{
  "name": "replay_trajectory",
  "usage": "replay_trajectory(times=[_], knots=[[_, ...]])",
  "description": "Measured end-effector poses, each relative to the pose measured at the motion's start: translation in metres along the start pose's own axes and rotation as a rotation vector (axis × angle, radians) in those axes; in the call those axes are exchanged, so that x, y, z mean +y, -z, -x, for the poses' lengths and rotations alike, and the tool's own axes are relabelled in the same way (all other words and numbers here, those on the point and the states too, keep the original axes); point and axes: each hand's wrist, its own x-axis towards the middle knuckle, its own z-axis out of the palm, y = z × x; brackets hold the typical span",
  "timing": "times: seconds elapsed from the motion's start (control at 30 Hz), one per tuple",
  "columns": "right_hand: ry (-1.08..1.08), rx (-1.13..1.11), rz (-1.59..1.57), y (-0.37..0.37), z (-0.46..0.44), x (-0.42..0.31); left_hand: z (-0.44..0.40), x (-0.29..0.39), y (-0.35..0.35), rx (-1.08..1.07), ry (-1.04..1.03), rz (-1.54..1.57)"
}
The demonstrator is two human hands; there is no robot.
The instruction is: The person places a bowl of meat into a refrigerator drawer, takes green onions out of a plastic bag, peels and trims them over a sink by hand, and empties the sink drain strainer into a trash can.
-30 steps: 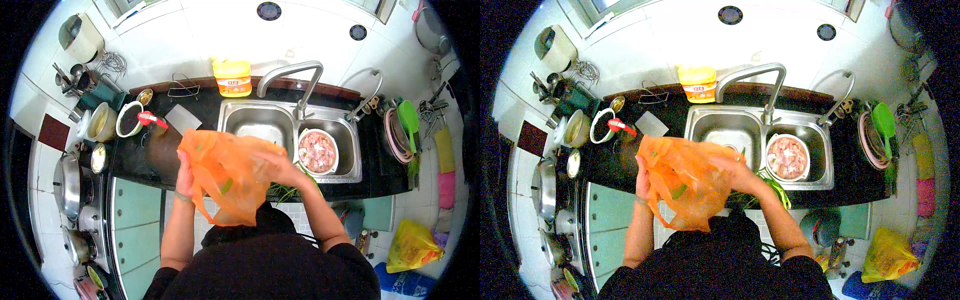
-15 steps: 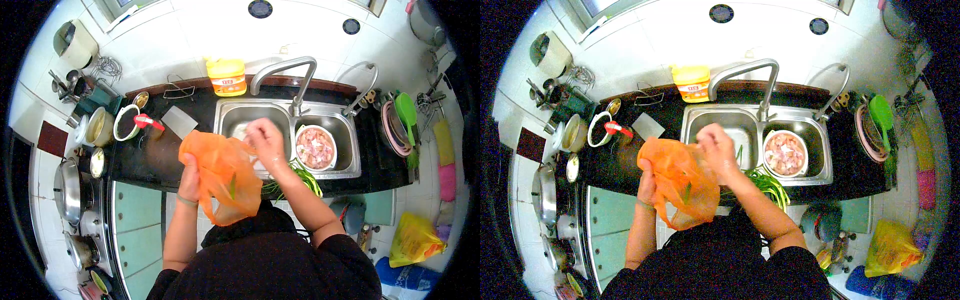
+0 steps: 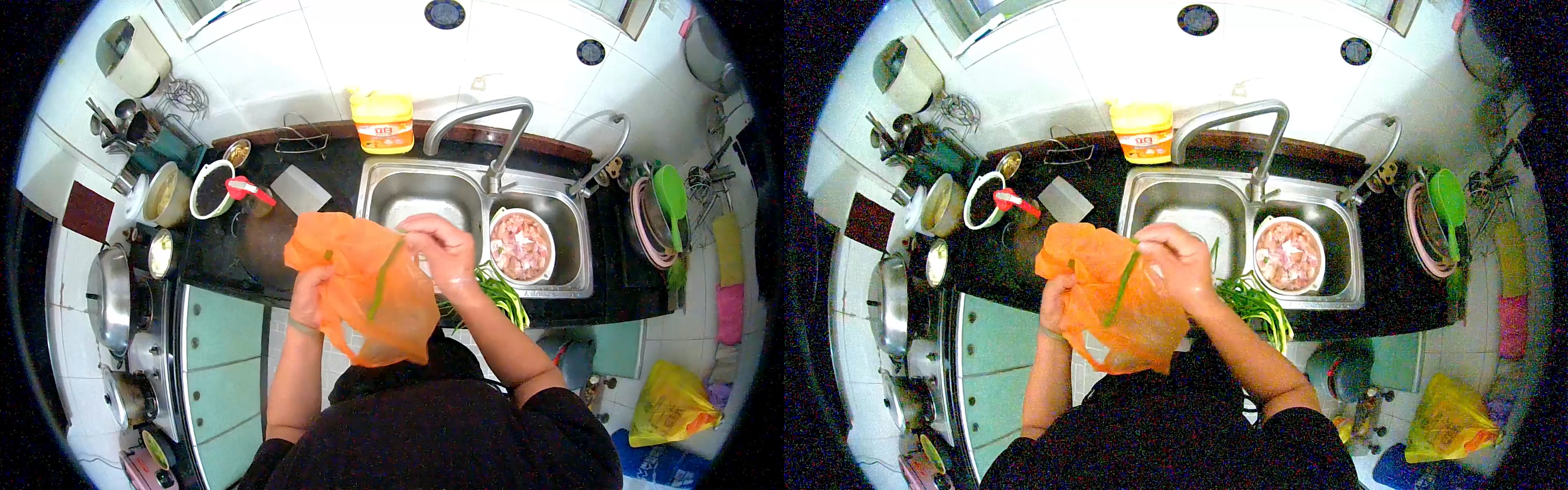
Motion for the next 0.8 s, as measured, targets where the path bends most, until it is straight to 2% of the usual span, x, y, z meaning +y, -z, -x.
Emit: replay_trajectory(times=[0.07, 0.17, 0.3, 0.47, 0.57, 0.6, 0.67, 0.73, 0.77, 0.8], knots=[[-0.1, 0.151, -0.086, 0.012, -0.002, -0.004, -0.002, 0.002, 0.007, 0.009, 0.008, 0.021], [-0.138, 0.268, -0.205, 0.025, -0.007, -0.009, -0.002, 0.005, 0.012, 0.023, 0.005, 0.043], [-0.08, 0.394, -0.165, 0.047, -0.02, -0.005, -0.003, 0.007, 0.016, 0.037, -0.071, -0.047], [-0.018, 0.402, -0.179, 0.064, -0.026, -0.004, -0.001, 0.006, 0.005, 0.042, -0.095, -0.143], [0.007, 0.37, -0.28, 0.056, -0.026, -0.004, -0.002, 0.0, 0.004, 0.03, -0.115, -0.205], [-0.113, 0.28, -0.203, 0.053, -0.023, -0.006, -0.004, -0.004, 0.005, 0.042, -0.119, -0.267], [-0.091, 0.11, 0.04, 0.039, -0.019, -0.01, -0.007, -0.01, 0.002, 0.047, -0.07, -0.296], [0.198, -0.085, 0.338, 0.013, -0.02, -0.013, -0.008, -0.018, -0.016, 0.032, -0.127, -0.441], [0.259, -0.171, 0.381, 0.004, -0.019, -0.016, -0.009, -0.021, -0.018, 0.013, -0.114, -0.467], [0.259, -0.167, 0.383, -0.005, -0.015, -0.014, -0.009, -0.023, -0.019, 0.009, -0.11, -0.468]])
